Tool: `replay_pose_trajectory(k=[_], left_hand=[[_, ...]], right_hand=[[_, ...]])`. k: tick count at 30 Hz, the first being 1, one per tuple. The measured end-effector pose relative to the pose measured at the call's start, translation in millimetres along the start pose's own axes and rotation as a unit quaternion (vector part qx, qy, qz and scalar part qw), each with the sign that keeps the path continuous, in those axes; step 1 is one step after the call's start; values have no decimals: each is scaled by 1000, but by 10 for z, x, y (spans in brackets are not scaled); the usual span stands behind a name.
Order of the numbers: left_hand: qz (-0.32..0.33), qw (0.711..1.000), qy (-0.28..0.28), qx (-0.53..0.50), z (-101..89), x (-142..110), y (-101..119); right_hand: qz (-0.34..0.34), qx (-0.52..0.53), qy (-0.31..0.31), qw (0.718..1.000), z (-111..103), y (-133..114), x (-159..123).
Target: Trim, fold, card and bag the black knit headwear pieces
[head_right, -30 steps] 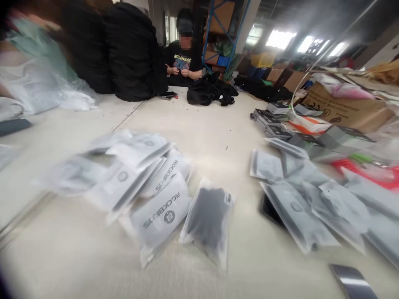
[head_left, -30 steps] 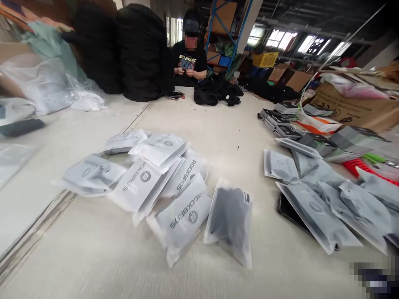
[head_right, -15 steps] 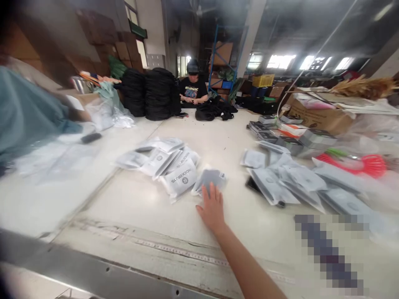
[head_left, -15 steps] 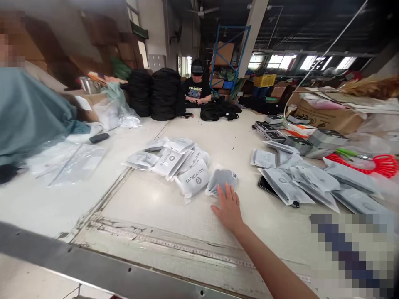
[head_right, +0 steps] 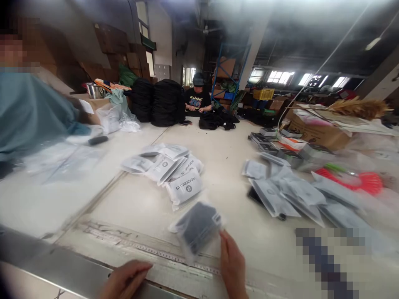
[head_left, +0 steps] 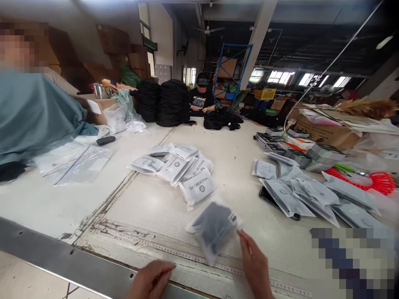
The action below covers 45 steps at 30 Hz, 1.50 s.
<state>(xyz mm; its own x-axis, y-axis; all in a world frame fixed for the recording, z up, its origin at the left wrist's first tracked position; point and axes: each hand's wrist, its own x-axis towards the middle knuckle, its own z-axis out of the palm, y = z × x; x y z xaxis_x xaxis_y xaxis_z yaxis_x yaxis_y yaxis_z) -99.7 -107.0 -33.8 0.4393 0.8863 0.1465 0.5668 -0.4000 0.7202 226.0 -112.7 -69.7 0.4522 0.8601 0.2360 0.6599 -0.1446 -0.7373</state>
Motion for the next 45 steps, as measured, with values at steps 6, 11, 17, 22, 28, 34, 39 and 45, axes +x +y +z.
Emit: replay_pose_trajectory(k=[6,11,17,22,28,34,39,45], left_hand=[[70,987,-76,121,299,1188,284],[71,975,-154,146,573,1548,241],[26,993,-94,63,504,1405,228],[31,999,-24,-16,-143,1275,639],[242,941,113,208,-273,803,660],[175,964,-4,201,65,631,301],[170,954,-51,241,206,1071,392],[-46,957,-49,282,66,788,301]], right_hand=[[-24,17,-36,999,17,33,-417],[217,76,-32,973,-177,-249,163],[232,203,-185,933,-299,-543,452],[-22,267,-121,956,-619,-1030,451],[-128,162,-131,970,-433,-753,347],[-16,64,-127,990,-82,-377,293],[-31,17,-133,990,233,-536,326],[48,55,-124,990,98,-396,107]])
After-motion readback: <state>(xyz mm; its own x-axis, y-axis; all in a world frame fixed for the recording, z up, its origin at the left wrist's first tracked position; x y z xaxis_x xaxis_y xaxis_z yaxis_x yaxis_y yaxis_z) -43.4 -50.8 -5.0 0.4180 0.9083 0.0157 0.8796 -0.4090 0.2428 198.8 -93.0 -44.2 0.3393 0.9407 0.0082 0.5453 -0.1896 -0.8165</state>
